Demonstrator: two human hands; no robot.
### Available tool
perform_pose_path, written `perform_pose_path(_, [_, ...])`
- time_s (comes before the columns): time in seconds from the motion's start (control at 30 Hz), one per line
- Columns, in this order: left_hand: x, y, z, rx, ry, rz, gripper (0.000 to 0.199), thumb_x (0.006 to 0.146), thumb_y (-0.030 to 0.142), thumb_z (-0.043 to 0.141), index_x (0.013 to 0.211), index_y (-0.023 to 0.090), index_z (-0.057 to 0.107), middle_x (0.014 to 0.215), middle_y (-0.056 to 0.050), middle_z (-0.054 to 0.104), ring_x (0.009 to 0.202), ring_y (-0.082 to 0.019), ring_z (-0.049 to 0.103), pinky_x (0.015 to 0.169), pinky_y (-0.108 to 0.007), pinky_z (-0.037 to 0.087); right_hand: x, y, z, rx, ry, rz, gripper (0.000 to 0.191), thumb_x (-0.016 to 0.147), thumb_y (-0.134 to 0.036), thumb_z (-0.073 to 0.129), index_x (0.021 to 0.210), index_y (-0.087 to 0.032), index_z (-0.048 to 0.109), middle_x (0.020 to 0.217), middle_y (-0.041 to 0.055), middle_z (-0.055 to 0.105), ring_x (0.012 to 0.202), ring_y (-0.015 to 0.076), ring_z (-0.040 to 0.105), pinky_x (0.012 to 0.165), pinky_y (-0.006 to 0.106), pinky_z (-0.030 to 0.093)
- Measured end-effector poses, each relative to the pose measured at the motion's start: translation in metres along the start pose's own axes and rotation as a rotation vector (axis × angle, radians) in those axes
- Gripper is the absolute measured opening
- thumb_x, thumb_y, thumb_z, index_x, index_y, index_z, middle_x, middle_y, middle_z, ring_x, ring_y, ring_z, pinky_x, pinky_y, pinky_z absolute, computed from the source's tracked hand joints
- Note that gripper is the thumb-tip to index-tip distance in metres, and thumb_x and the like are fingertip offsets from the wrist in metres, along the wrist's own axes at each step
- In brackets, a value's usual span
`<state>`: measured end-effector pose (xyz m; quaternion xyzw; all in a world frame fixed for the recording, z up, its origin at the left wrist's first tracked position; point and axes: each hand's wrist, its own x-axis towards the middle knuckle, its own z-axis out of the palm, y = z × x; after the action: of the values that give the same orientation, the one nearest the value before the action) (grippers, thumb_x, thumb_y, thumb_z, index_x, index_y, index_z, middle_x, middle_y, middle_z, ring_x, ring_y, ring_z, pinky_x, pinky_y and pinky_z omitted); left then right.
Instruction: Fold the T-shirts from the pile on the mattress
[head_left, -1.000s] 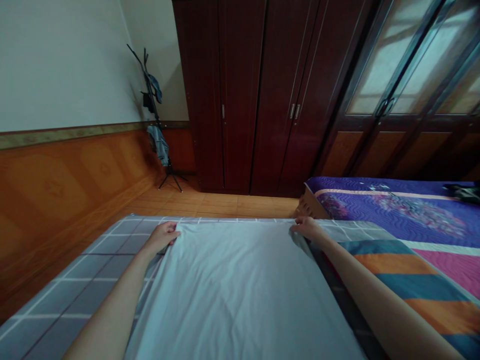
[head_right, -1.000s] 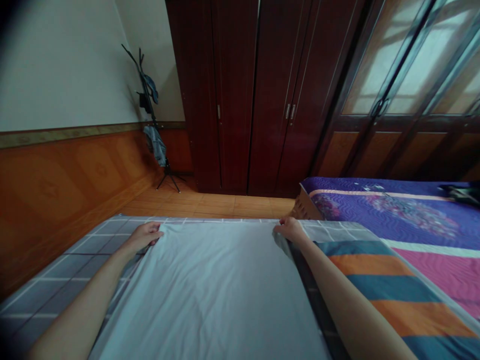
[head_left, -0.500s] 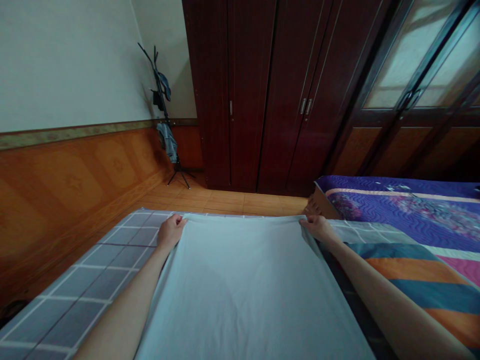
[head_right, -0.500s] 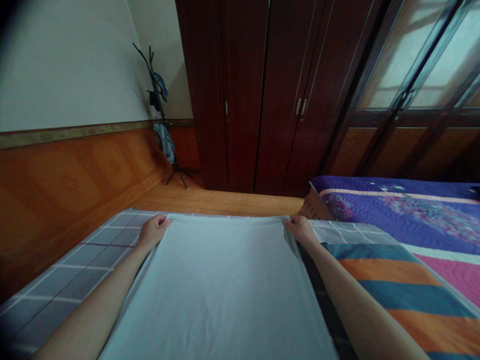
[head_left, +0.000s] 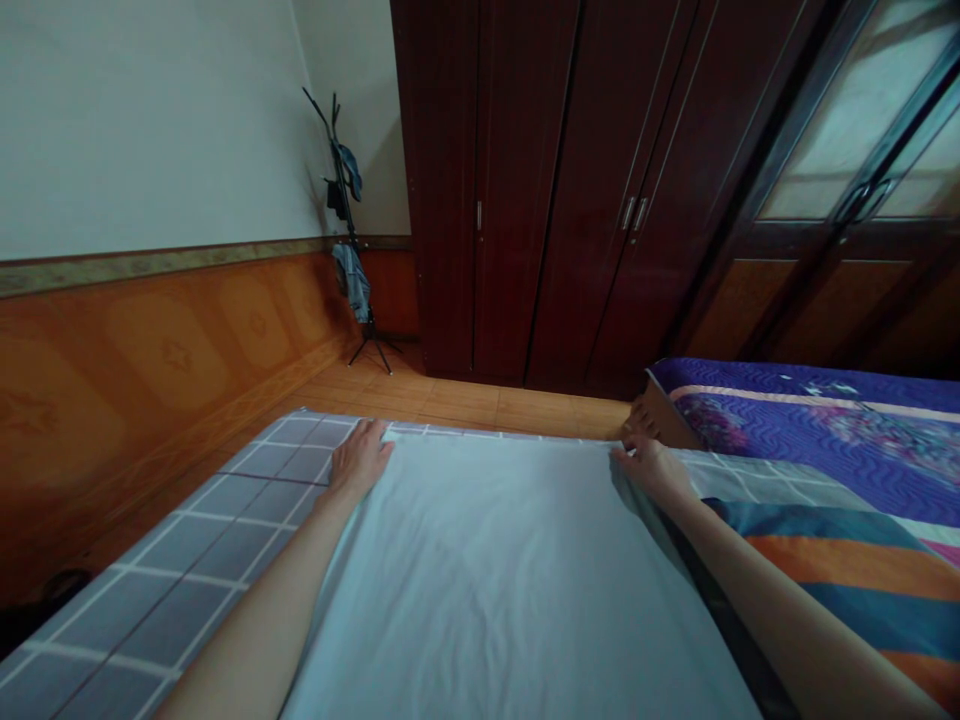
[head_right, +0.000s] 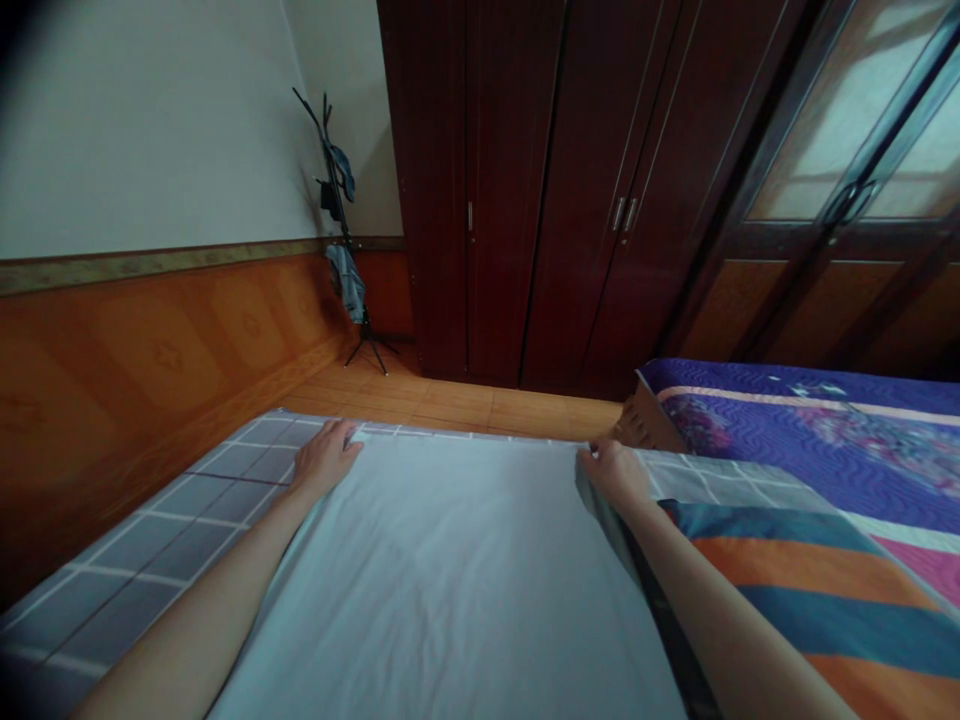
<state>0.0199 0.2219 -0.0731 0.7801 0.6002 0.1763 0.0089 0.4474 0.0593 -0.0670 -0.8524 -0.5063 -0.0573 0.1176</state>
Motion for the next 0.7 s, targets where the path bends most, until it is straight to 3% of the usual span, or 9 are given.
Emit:
perform_pose_path(0.07, [-0.003, 0.008, -0.005, -0.012, -0.007, 0.085, 0.028, 0.087, 0.032, 0.049, 0.113, 0.024, 0.055, 0.117, -0.007, 0.056, 0.11, -0.024, 0.053, 0.08, -0.029, 0.041, -0.004, -0.006, -0.007, -0.029, 0.031, -0.068, 0.033, 0.087, -0.033, 0.048, 0.109, -0.014, 0.062, 0.094, 0.0149, 0.064, 0.092, 0.0279, 0.059, 0.069, 0.031, 0.039])
perform_pose_path(0.17, [-0.007, 0.02, -0.006, -0.045, -0.091, 0.192, 0.022, 0.084, 0.033, 0.056, 0.103, 0.024, 0.06, 0.11, -0.003, 0.059, 0.099, -0.02, 0.058, 0.078, -0.025, 0.042, -0.009, -0.016, -0.014, -0.045, 0.01, -0.206, 0.038, 0.082, -0.037, 0.057, 0.115, -0.018, 0.061, 0.105, 0.0123, 0.061, 0.103, 0.0267, 0.055, 0.08, 0.03, 0.039])
perform_pose_path(0.3, [-0.009, 0.029, 0.001, -0.061, -0.179, 0.241, 0.007, 0.083, 0.024, 0.054, 0.083, 0.021, 0.061, 0.091, -0.002, 0.064, 0.082, -0.016, 0.061, 0.067, -0.023, 0.041, -0.012, -0.025, -0.01, -0.059, -0.077, -0.265, 0.024, 0.079, -0.034, 0.062, 0.099, -0.021, 0.069, 0.091, 0.0077, 0.065, 0.087, 0.0229, 0.061, 0.071, 0.027, 0.039])
perform_pose_path(0.43, [-0.01, 0.033, 0.006, -0.03, -0.167, 0.23, 0.014, 0.088, 0.02, 0.046, 0.08, 0.02, 0.057, 0.088, -0.002, 0.063, 0.08, -0.017, 0.06, 0.065, -0.025, 0.038, -0.014, -0.031, -0.003, -0.074, -0.1, -0.236, 0.015, 0.082, -0.029, 0.056, 0.081, -0.021, 0.069, 0.078, 0.0058, 0.067, 0.075, 0.0207, 0.062, 0.06, 0.027, 0.034])
perform_pose_path(0.7, [-0.014, 0.035, 0.005, 0.028, -0.093, 0.222, 0.022, 0.095, 0.024, 0.034, 0.092, 0.02, 0.055, 0.099, -0.006, 0.058, 0.087, -0.02, 0.059, 0.07, -0.029, 0.04, -0.018, -0.036, 0.001, -0.127, -0.029, -0.241, 0.021, 0.088, -0.02, 0.045, 0.084, -0.015, 0.065, 0.088, 0.0109, 0.066, 0.076, 0.0209, 0.061, 0.058, 0.027, 0.033])
